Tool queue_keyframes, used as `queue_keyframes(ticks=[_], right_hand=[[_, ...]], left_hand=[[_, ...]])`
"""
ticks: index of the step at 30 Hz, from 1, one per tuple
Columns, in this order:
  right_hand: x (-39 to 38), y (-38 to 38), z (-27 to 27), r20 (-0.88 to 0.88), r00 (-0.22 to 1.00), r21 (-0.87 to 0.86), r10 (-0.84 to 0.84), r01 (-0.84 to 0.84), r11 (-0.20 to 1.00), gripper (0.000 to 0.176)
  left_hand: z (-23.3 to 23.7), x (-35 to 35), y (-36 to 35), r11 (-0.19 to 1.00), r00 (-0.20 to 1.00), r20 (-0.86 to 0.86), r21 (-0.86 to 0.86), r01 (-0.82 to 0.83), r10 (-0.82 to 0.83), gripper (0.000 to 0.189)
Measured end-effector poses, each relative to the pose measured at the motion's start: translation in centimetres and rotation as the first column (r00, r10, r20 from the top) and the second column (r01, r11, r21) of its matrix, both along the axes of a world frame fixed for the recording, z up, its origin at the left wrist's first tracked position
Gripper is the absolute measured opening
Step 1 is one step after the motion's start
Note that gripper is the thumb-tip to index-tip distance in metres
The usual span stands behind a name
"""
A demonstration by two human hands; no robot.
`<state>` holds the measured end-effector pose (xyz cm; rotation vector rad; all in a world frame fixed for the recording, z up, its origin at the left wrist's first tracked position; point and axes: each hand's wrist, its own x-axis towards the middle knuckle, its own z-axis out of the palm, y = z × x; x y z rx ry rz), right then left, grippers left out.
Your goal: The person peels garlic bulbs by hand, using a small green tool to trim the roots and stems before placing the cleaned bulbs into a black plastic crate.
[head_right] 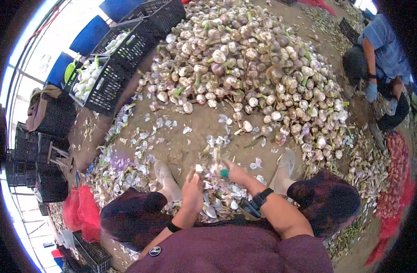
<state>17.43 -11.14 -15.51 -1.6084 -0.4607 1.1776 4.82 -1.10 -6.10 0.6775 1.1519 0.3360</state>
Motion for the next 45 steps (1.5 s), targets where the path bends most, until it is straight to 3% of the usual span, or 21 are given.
queue_keyframes(ticks=[1, 3, 4, 6, 7, 9, 10, 11, 13, 15, 18, 19, 23, 26, 29, 32, 36, 38, 41, 43, 45], right_hand=[[-0.4, 0.4, 2.0, -0.071, 0.997, 0.041, 0.034, -0.031, 0.999, 0.062], [-0.5, 1.1, 8.1, -0.192, 0.976, 0.133, 0.106, -0.081, 0.988, 0.058], [-0.8, 1.4, 10.2, -0.040, 0.992, 0.172, 0.122, -0.113, 0.979, 0.057], [-1.6, 1.3, 12.9, 0.263, 0.957, 0.217, 0.127, -0.187, 0.958, 0.055], [-1.7, 1.2, 11.5, 0.521, 0.850, 0.271, 0.072, -0.244, 0.931, 0.050], [-1.9, 0.8, 13.1, 0.240, 0.971, 0.310, 0.002, -0.078, 0.948, 0.048], [-2.2, 0.7, 13.8, 0.087, 0.995, 0.311, -0.038, 0.009, 0.950, 0.047], [-2.6, 1.2, 13.7, 0.352, 0.915, 0.467, -0.197, 0.011, 0.884, 0.038], [-3.5, 1.4, 14.3, 0.201, 0.970, 0.336, -0.134, 0.060, 0.940, 0.029], [-4.8, 2.3, 16.5, 0.103, 0.985, 0.146, -0.139, 0.123, 0.982, 0.022], [-5.3, 3.2, 17.6, -0.081, 0.975, -0.036, -0.207, 0.204, 0.978, 0.025], [-5.2, 3.2, 16.6, -0.049, 0.984, 0.089, -0.173, 0.177, 0.980, 0.026], [-5.4, 3.0, 17.4, -0.050, 0.982, 0.071, -0.184, 0.187, 0.980, 0.027], [-5.2, 2.8, 17.7, 0.044, 0.984, 0.090, -0.175, 0.171, 0.981, 0.027], [-5.0, 2.5, 17.7, 0.263, 0.954, 0.191, -0.145, 0.096, 0.977, 0.029], [-4.1, 2.2, 17.8, 0.389, 0.916, 0.224, -0.101, 0.012, 0.975, 0.029], [-3.4, 1.8, 18.0, 0.434, 0.898, 0.278, -0.070, -0.060, 0.959, 0.018], [-3.3, 1.6, 17.8, 0.504, 0.862, 0.274, -0.061, -0.092, 0.957, 0.015], [-3.4, 1.8, 17.2, 0.544, 0.837, 0.252, -0.067, -0.087, 0.964, 0.017], [-4.0, 1.8, 17.6, 0.465, 0.881, 0.224, -0.089, -0.019, 0.974, 0.015], [-4.2, 1.8, 17.7, 0.557, 0.823, 0.212, -0.112, -0.011, 0.977, 0.015]], left_hand=[[-1.9, -0.7, 0.2, 0.996, 0.996, 0.076, -0.076, 0.051, -0.045, 0.035], [-2.3, -1.9, 1.0, 0.961, 0.874, 0.465, -0.145, 0.234, -0.143, 0.037], [-2.0, -1.9, 1.4, 0.929, 0.750, 0.640, -0.150, 0.338, -0.169, 0.038], [0.7, -1.5, 1.1, 0.924, 0.771, 0.511, 0.232, 0.303, -0.381, 0.042], [2.2, -1.6, 1.1, 0.953, 0.772, 0.558, 0.159, 0.259, -0.303, 0.044], [5.6, -1.5, 0.6, 0.985, 0.728, 0.674, -0.008, 0.174, -0.123, 0.051], [5.2, -1.8, 0.6, 0.977, 0.771, 0.601, 0.134, 0.165, -0.212, 0.053], [4.8, -2.1, 0.7, 0.948, 0.810, 0.511, 0.274, 0.162, -0.286, 0.054], [4.6, -2.9, 1.1, 0.817, 0.860, 0.310, 0.545, 0.189, -0.406, 0.061], [6.0, -3.2, 0.8, 0.704, 0.886, 0.149, 0.670, 0.236, -0.439, 0.064], [5.4, -4.0, 1.5, 0.476, 0.875, -0.081, 0.813, 0.335, -0.477, 0.064], [5.1, -4.3, 1.7, 0.388, 0.876, -0.116, 0.863, 0.322, -0.469, 0.062], [6.9, -4.7, 1.6, 0.086, 0.886, -0.284, 0.938, 0.336, -0.366, 0.059], [6.0, -4.6, 1.8, 0.547, 0.894, 0.004, 0.792, 0.270, -0.448, 0.065], [7.0, -4.6, 1.6, 0.749, 0.874, 0.244, 0.638, 0.180, -0.419, 0.062], [6.9, -4.8, 2.0, 0.766, 0.839, 0.289, 0.607, 0.212, -0.461, 0.056], [7.1, -4.6, 1.6, 0.956, 0.793, 0.537, 0.212, 0.205, -0.289, 0.037], [6.7, -4.5, 1.8, 0.972, 0.743, 0.650, -0.023, 0.234, -0.163, 0.037], [6.7, -3.9, 1.7, 0.929, 0.766, 0.628, -0.186, 0.321, -0.139, 0.043], [6.8, -3.8, 1.5, 0.939, 0.761, 0.633, -0.154, 0.307, -0.146, 0.044], [6.7, -3.7, 1.1, 0.960, 0.763, 0.631, -0.102, 0.260, -0.140, 0.042]])
